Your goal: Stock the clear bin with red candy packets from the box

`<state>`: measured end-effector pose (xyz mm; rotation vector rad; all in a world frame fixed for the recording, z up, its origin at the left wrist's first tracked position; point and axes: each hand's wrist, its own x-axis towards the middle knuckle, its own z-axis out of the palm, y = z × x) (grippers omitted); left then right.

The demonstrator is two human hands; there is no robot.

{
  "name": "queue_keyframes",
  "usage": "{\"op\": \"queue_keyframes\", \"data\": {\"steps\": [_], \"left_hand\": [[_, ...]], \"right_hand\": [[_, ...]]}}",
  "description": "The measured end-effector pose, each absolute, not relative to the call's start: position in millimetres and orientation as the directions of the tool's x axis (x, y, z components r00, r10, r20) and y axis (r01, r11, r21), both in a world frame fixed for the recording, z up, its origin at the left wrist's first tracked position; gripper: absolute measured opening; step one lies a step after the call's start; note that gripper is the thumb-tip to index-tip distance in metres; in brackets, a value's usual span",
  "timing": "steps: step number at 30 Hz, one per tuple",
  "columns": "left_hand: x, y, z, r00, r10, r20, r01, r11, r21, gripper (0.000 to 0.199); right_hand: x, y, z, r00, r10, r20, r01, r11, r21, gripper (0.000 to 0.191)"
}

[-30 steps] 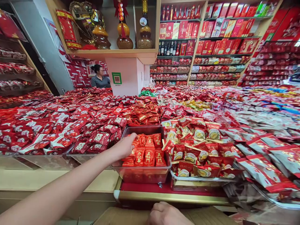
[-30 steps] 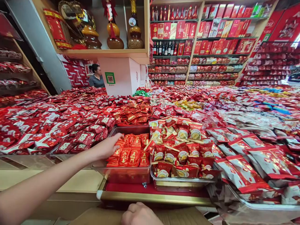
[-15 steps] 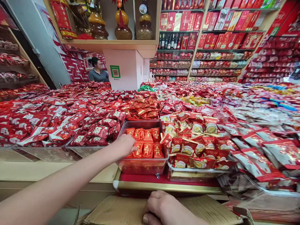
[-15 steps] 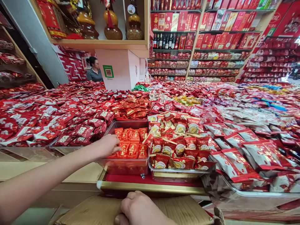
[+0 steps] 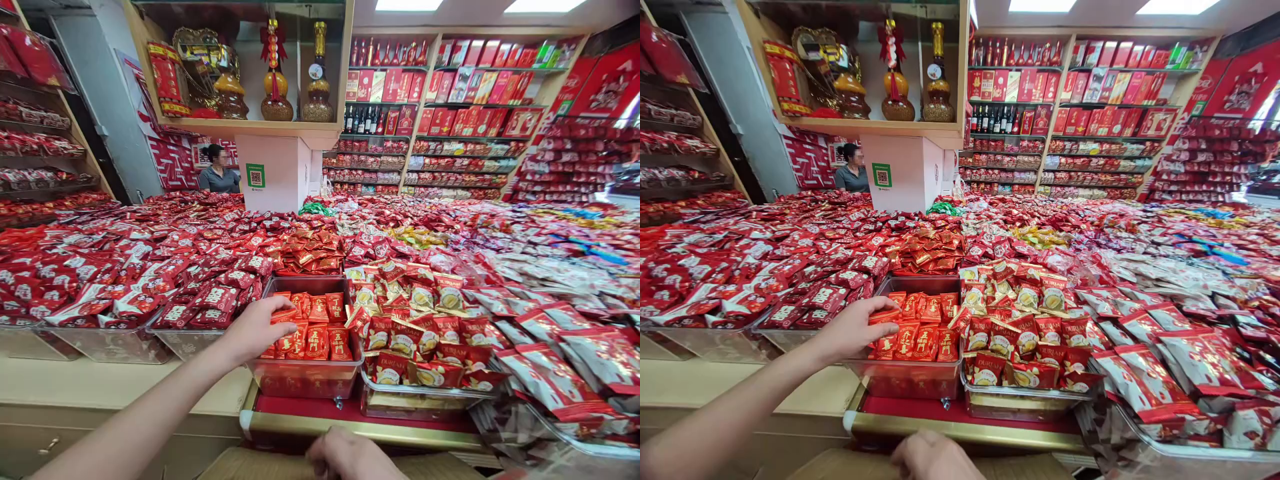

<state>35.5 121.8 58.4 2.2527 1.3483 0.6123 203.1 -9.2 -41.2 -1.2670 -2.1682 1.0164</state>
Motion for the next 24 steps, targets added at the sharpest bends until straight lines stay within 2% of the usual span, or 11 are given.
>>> {"op": "queue_keyframes", "data": {"steps": [2,4,5,7,9,13,17,19,24], "left_hand": [[35,99,61,0.364,0.911,0.195,0.613,-0.392,0.687,0.023],[37,76,57,0.307,0.931,0.197,0.465,-0.327,0.823,0.023],[39,65,54,0.273,0.948,0.161,0.303,-0.243,0.921,0.023],[42,50,45,0.244,0.967,0.069,0.035,-0.08,0.996,0.023],[44,42,36,0.2,0.98,0.013,-0.111,0.009,0.994,0.023],[44,35,23,0.163,0.986,0.027,-0.195,0.006,0.981,0.025],[48,23,14,0.242,0.968,0.069,-0.336,0.017,0.942,0.047],[50,17,9,0.291,0.955,0.052,-0.359,0.059,0.931,0.052],[53,9,7,0.412,0.911,-0.025,-0.291,0.157,0.944,0.028]], "right_hand": [[202,-10,-35,-0.316,0.945,0.084,0.381,0.208,-0.901,0.041],[197,-10,-24,-0.165,0.98,0.108,0.159,0.135,-0.978,0.049],[193,-9,-17,-0.128,0.985,0.114,0.044,0.12,-0.992,0.05],[186,-7,-3,-0.142,0.983,0.118,-0.127,0.1,-0.987,0.043],[179,-6,7,-0.178,0.979,0.1,-0.22,0.059,-0.974,0.033],[171,-6,9,-0.122,0.993,0.012,-0.276,-0.022,-0.961,0.035],[170,-5,2,-0.021,0.999,-0.026,-0.321,-0.031,-0.946,0.032],[170,-6,-1,0.007,1.0,-0.023,-0.355,-0.019,-0.935,0.028],[175,-12,-5,0.057,0.998,0.03,-0.344,0.048,-0.938,0.02]]}}
